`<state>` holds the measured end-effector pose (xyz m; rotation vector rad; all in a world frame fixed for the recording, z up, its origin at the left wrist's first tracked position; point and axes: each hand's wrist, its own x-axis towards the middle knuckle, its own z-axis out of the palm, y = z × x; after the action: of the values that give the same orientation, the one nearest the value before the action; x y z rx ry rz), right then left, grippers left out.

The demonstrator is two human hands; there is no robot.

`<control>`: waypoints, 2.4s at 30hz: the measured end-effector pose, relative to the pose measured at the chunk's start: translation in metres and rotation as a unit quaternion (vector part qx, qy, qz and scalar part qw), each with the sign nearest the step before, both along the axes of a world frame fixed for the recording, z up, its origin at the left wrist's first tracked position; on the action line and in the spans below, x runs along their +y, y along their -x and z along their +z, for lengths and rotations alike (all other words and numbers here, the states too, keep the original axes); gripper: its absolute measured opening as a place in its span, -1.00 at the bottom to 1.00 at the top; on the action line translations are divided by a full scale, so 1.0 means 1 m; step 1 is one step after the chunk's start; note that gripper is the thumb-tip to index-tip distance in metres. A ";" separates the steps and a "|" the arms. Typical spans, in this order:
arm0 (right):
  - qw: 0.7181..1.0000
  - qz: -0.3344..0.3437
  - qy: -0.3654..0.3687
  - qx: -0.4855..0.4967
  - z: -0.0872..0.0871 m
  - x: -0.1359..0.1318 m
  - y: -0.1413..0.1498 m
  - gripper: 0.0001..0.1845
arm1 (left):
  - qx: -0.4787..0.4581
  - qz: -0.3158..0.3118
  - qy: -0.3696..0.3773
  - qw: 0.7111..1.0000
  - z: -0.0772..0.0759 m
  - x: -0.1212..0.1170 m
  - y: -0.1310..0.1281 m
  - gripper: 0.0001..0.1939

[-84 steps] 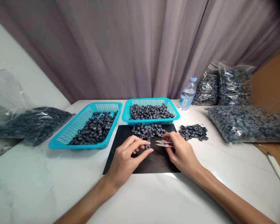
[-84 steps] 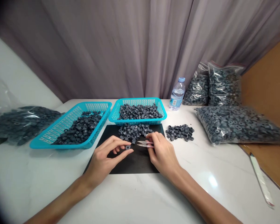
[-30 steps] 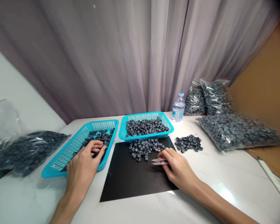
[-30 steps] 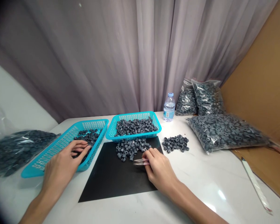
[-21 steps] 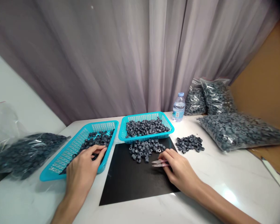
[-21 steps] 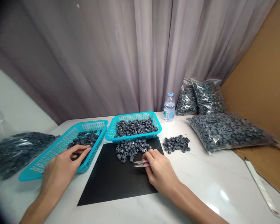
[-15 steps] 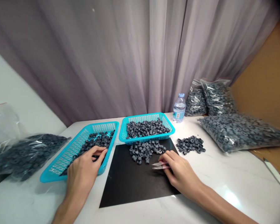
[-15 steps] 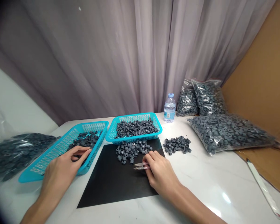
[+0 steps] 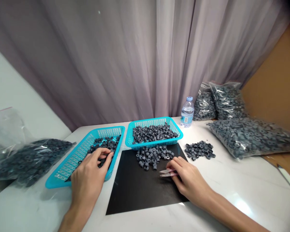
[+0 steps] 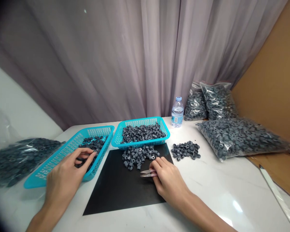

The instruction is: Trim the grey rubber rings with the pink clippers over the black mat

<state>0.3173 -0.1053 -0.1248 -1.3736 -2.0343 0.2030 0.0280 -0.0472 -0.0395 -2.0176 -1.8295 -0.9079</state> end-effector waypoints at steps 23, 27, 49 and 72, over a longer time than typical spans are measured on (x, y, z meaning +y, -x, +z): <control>1.000 -0.012 0.005 -0.016 -0.003 0.000 -0.005 -0.80 | -0.119 -0.403 -0.023 0.907 -0.026 -0.035 -0.059 -0.81; 1.000 -0.011 0.008 -0.014 -0.003 -0.001 -0.005 -0.80 | -0.108 -0.404 -0.039 0.907 -0.029 -0.039 -0.061 -0.80; 0.999 -0.021 0.014 -0.026 -0.008 -0.002 -0.010 -0.80 | -0.122 -0.408 -0.087 0.900 -0.030 -0.042 -0.066 -0.72; 0.999 -0.038 0.005 0.008 -0.006 -0.001 -0.007 -0.82 | 0.037 -0.219 -0.087 0.971 -0.016 -0.022 -0.036 -0.89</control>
<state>0.3246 -0.1067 -0.1306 -1.4471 -1.9680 0.1894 0.0645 -0.0696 -0.0553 -2.3441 -1.2341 -1.0457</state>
